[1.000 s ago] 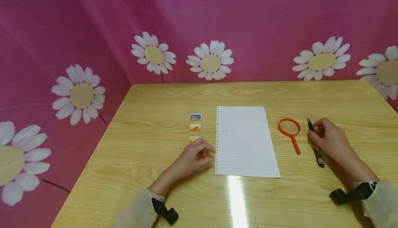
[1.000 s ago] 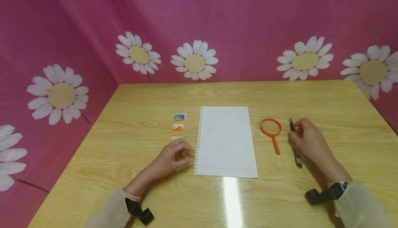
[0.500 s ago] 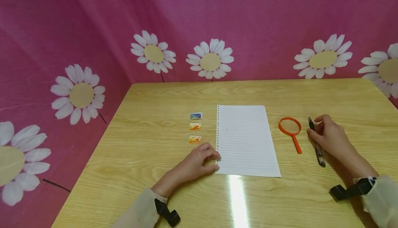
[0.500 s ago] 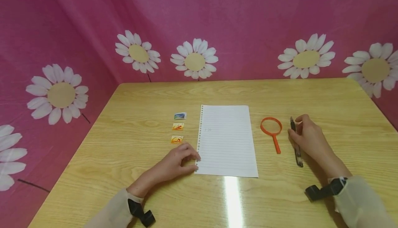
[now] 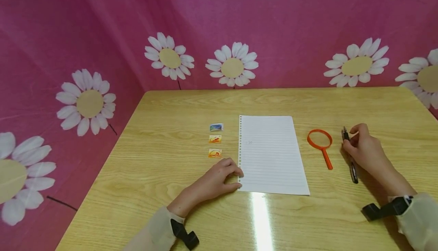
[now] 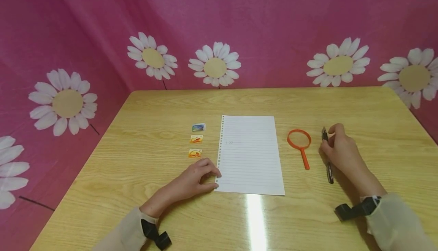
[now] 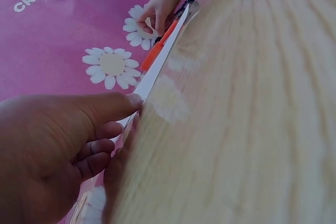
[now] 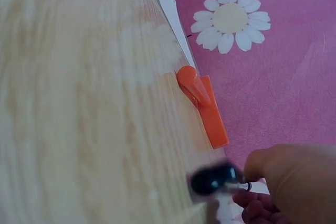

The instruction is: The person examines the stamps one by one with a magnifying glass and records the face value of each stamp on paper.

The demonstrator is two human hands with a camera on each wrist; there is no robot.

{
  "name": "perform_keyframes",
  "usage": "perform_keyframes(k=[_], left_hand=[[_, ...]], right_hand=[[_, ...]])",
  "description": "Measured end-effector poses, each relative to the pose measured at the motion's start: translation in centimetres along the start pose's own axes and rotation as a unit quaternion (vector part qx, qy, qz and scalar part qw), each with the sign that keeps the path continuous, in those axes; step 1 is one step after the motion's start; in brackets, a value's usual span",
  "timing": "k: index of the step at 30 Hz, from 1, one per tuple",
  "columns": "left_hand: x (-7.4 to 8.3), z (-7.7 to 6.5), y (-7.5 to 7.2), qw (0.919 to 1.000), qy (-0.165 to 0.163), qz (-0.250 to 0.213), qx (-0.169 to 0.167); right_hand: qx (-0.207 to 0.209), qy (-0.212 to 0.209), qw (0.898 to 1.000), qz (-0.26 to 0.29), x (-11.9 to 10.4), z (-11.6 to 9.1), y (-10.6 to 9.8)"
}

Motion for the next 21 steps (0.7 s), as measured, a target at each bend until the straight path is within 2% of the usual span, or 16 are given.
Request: perform_keyframes(k=[5,10,21], left_hand=[[0.0,0.0,0.0,1.0000,-0.002,-0.006,-0.001],[0.0,0.0,-0.1,1.0000,-0.001,-0.003,0.001],[-0.1,0.0,0.1,0.9999,-0.001,-0.014,-0.005]], right_hand=[[0.013,-0.065,0.996,-0.066,-1.0,-0.1,-0.3],[0.023,-0.093,0.989,-0.108,-1.7,0.0,-0.4],[0.019,-0.134,0.984,-0.114,-1.5,-0.6,-0.5]])
Point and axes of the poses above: each hand's wrist, its own z-axis towards the middle knuckle, its own y-axis out of the palm, x = y × z, the point moved 7 cm from there along z, towards the middle knuckle, and after that the axes turned 14 degrees about -x, right-handed, at the moved point
